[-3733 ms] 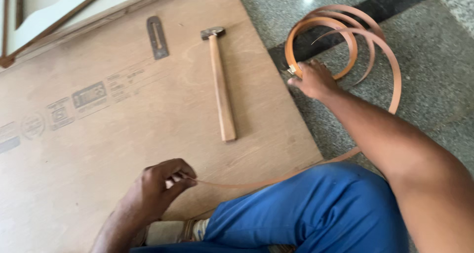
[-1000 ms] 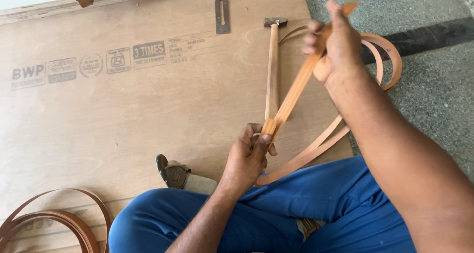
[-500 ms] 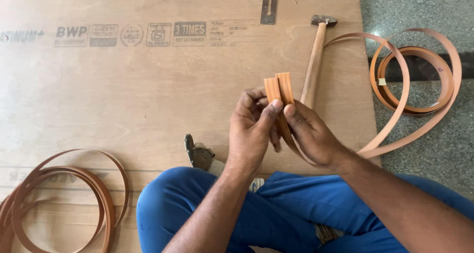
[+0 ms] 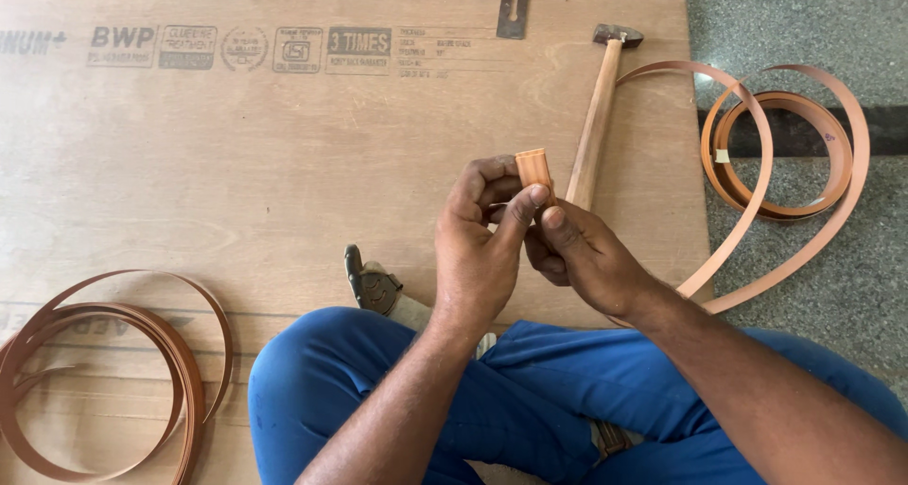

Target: The person sits on the floor and manipulates thin wooden strips, bending them into circular shapes. They use a hammer and a chisel to adjust the wood and cut it to size, then inspect the formed rings.

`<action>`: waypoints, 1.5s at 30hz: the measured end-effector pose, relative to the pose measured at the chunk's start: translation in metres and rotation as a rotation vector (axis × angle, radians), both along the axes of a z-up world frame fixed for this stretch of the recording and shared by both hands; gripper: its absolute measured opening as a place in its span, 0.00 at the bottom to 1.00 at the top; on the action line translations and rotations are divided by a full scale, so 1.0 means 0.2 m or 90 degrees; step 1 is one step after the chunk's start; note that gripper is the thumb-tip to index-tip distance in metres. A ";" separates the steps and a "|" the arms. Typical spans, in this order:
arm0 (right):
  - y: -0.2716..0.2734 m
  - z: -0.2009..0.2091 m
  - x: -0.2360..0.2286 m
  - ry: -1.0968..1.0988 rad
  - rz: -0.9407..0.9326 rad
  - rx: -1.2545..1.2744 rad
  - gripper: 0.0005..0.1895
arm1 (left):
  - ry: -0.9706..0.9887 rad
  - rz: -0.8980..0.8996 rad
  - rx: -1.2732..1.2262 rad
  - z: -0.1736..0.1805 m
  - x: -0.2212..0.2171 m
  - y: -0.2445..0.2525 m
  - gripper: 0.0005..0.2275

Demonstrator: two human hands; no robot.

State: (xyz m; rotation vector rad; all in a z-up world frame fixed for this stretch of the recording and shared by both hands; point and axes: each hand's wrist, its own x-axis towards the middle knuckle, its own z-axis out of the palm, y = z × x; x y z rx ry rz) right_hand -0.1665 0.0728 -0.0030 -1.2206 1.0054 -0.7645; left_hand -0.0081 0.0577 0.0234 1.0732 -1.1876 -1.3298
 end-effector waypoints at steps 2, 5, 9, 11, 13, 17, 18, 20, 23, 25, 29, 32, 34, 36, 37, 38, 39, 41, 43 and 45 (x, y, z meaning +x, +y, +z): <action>-0.01 -0.03 -0.02 -0.022 0.008 -0.014 0.33 | 0.005 -0.014 -0.016 0.01 0.01 0.00 0.16; -0.01 -0.06 -0.05 -0.021 0.007 -0.031 0.31 | -0.034 -0.025 -0.038 0.02 0.03 0.02 0.22; 0.00 -0.07 -0.05 0.018 -0.005 -0.054 0.31 | -0.015 -0.023 -0.062 0.01 0.03 0.01 0.15; 0.00 -0.07 -0.04 0.059 -0.016 -0.062 0.32 | 0.010 -0.027 -0.026 0.01 0.03 0.02 0.14; 0.01 -0.06 -0.04 0.079 -0.023 -0.077 0.33 | 0.017 -0.031 0.034 0.01 0.03 0.01 0.13; 0.01 -0.04 -0.03 0.107 -0.031 -0.088 0.35 | 0.029 -0.035 0.029 0.01 0.03 0.01 0.11; 0.01 -0.04 -0.03 0.121 -0.034 -0.082 0.36 | 0.045 -0.036 0.004 0.01 0.03 0.01 0.10; 0.01 -0.04 -0.03 0.142 -0.038 -0.076 0.36 | 0.070 -0.043 -0.021 -0.01 0.04 0.00 0.09; 0.00 -0.04 -0.04 0.159 -0.028 -0.085 0.37 | 0.083 -0.052 -0.023 -0.03 0.04 -0.02 0.08; -0.01 -0.04 -0.04 0.164 -0.021 -0.084 0.36 | 0.076 -0.050 -0.028 -0.03 0.05 -0.02 0.08; -0.03 -0.02 -0.04 0.206 -0.023 -0.152 0.27 | 0.110 -0.026 -0.012 -0.05 0.03 -0.03 0.07; -0.03 0.03 -0.02 0.245 -0.044 -0.186 0.21 | 0.075 0.010 -0.031 -0.09 0.03 -0.03 0.07; -0.04 0.08 -0.01 0.278 -0.052 -0.183 0.19 | 0.097 0.028 -0.043 -0.12 0.03 -0.04 0.07; -0.06 0.15 0.01 0.321 -0.049 -0.188 0.18 | 0.150 0.038 -0.024 -0.12 0.02 -0.07 0.07; -0.08 0.17 0.03 0.344 -0.044 -0.170 0.18 | 0.172 0.042 -0.017 -0.11 0.02 -0.08 0.06; -0.10 0.19 0.04 0.366 -0.041 -0.151 0.18 | 0.147 0.041 -0.007 -0.08 0.04 -0.08 0.06; -0.11 0.22 0.04 0.391 -0.040 -0.128 0.18 | 0.124 0.037 0.008 -0.05 0.05 -0.08 0.06; -0.14 0.25 0.04 0.427 -0.012 -0.099 0.19 | -0.064 0.071 -0.146 0.05 0.09 -0.09 0.11; -0.17 0.27 0.01 0.450 0.022 -0.070 0.19 | -0.396 0.141 -0.477 0.14 0.14 -0.05 0.20; -0.20 0.28 -0.04 0.461 0.065 -0.041 0.20 | -0.532 -0.042 -0.454 0.19 0.14 -0.06 0.18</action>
